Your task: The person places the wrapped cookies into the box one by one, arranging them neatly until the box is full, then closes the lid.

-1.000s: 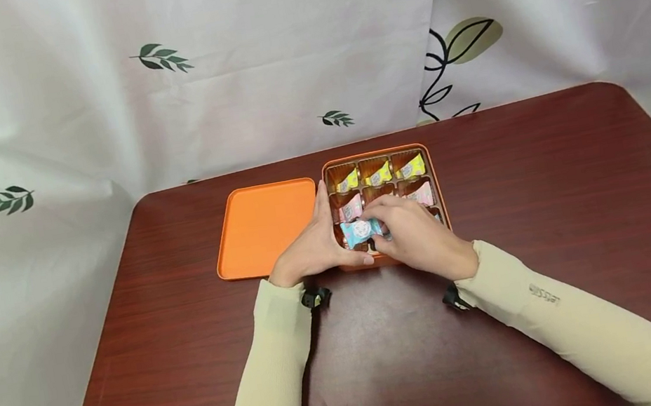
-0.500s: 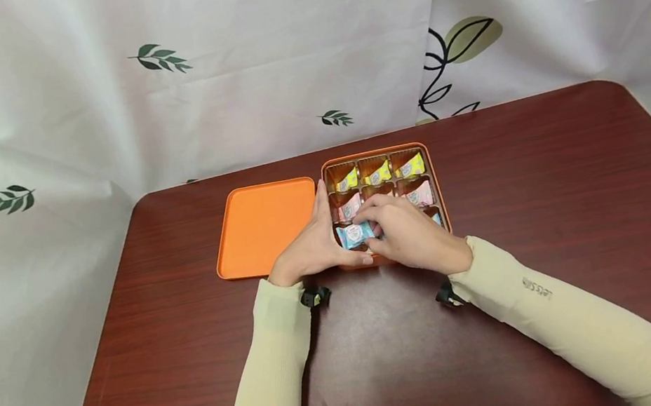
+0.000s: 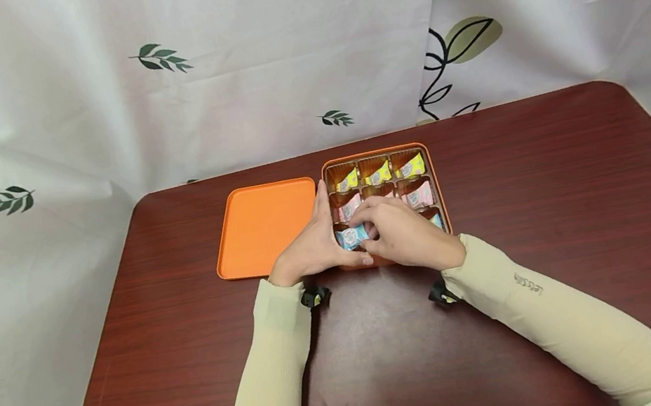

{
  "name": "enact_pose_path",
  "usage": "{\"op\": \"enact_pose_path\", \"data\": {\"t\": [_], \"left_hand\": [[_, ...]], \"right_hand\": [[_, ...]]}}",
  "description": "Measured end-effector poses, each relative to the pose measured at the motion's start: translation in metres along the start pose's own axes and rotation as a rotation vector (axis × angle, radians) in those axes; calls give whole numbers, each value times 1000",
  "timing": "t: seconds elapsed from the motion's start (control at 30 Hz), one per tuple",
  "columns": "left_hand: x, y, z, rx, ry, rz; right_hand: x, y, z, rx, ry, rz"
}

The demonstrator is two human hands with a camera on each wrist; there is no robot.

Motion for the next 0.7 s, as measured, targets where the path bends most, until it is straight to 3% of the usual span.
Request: {"op": "enact_pose_path", "data": {"t": [0.7], "left_hand": [[-1, 2, 0, 0, 14, 10]], "right_hand": [[-2, -5, 3, -42, -22, -18]]}}
Point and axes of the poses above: each hand's wrist, its own x-axis towards the middle knuckle, its own z-axis out of the palm, y = z × x, the point moved 6 cm from there along x, towards the middle knuckle, and after that the axes turned 6 degrees about y, right-handed, at the moved point
